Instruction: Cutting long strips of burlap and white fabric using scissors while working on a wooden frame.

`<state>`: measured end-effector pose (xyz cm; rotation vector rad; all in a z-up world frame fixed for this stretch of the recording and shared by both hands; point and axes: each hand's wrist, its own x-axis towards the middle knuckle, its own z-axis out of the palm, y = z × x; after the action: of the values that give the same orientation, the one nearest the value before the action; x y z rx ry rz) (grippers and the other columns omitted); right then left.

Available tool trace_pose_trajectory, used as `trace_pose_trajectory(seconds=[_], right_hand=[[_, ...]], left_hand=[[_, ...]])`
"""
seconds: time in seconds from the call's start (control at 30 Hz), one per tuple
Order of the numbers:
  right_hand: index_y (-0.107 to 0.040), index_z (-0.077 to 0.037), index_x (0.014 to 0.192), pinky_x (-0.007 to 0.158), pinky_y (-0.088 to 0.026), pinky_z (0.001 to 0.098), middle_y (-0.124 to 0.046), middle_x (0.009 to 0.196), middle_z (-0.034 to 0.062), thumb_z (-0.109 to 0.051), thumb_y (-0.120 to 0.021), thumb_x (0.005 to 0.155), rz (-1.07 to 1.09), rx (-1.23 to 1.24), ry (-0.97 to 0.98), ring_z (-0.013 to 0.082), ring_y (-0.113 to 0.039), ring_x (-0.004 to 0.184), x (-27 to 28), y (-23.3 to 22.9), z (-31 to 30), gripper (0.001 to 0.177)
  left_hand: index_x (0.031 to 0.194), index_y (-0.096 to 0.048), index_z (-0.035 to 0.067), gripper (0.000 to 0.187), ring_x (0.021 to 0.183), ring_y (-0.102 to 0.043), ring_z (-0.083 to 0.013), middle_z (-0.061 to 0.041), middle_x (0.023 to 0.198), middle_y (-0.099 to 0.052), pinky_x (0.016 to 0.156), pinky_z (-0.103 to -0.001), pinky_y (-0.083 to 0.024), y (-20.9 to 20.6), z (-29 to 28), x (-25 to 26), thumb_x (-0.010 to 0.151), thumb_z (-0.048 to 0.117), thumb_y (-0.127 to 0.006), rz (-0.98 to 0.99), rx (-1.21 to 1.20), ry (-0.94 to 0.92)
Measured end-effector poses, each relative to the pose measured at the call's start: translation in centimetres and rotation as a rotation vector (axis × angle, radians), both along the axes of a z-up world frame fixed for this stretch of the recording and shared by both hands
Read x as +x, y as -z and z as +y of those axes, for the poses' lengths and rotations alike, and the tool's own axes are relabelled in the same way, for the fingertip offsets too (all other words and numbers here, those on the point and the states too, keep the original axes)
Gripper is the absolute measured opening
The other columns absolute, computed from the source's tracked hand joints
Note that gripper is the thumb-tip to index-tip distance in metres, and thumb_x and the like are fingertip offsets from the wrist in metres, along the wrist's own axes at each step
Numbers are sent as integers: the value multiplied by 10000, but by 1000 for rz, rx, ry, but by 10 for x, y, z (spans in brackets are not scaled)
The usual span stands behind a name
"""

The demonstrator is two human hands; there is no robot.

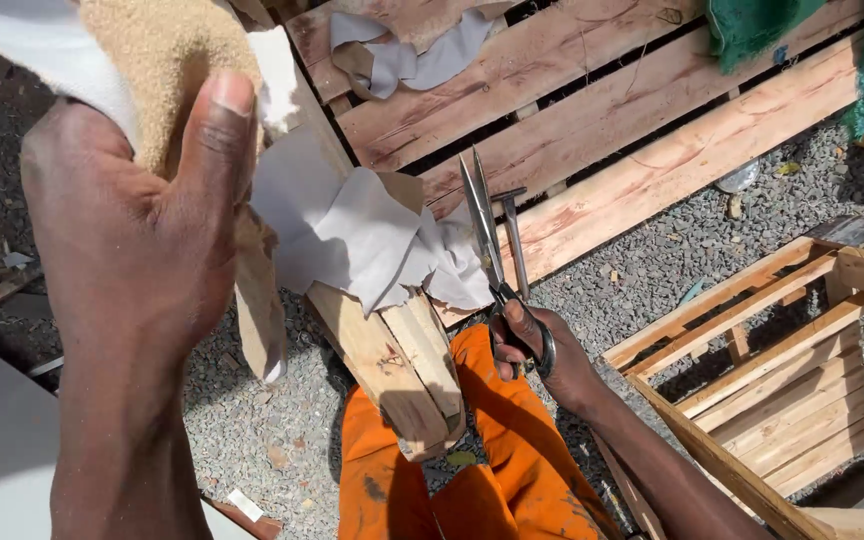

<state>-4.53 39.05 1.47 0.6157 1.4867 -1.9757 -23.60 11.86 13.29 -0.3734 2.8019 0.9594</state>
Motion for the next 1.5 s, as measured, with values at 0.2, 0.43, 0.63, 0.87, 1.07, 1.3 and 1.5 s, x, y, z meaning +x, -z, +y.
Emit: trace_pose_trajectory(seconds=[0.2,0.43,0.63,0.87,1.07,1.3,1.5], right_hand=[[-646,-26,797,674,-598,422,-507,550,72,-485,-399,1123,-65,204,71,258,-715,613,78,49,142,615],[-537,-127,684,678,-536,375,-509,569,17,-651,-424,974,-199,351,74,180,-600,543,56,21,172,609],[-590,-131,702,668,-552,373,-565,550,2,-665,-417,955,-236,279,30,172,-630,524,52,31,160,615],[-555,-109,693,701,-546,375,-525,565,17,-622,-495,930,-230,241,-57,183,-623,528,34,26,137,568],[-518,-128,593,711,-520,395,-596,543,70,-622,-486,928,-161,310,-113,199,-618,543,8,8,123,598],[-714,-61,822,839,-578,407,-742,787,129,-604,-394,864,-176,400,17,266,-740,802,-31,-9,100,632],[-631,-66,1068,779,-539,327,-716,1016,86,-292,-648,810,-170,346,414,219,-668,950,-37,4,90,343]], left_hand=[[1188,-601,-92,261,1004,-537,-432,-285,1134,-543,846,-527,-445,61,43,-70,1154,72,-802,775,-233,570],[960,-551,1,184,903,-541,-290,-148,964,-535,842,-468,-509,111,91,-2,957,25,-733,498,-191,255],[1226,-430,-25,575,838,-610,-308,-172,1044,-528,637,-440,-543,178,118,121,969,378,-750,-270,-155,-323],[953,-654,-78,103,534,-689,-288,-190,736,-703,356,-351,-553,240,58,100,1041,-25,-654,-104,-315,-164],[928,-587,129,73,452,-392,-69,17,637,-574,448,-246,-332,97,148,73,951,104,-651,-43,505,-201],[915,-574,94,167,717,-491,-145,-52,831,-561,650,-280,-431,82,247,177,841,-20,-671,-231,1317,-605],[1391,-533,-18,799,1261,-620,-313,-209,1483,-625,1005,-447,-516,81,193,185,613,44,-700,-428,1602,-966]])
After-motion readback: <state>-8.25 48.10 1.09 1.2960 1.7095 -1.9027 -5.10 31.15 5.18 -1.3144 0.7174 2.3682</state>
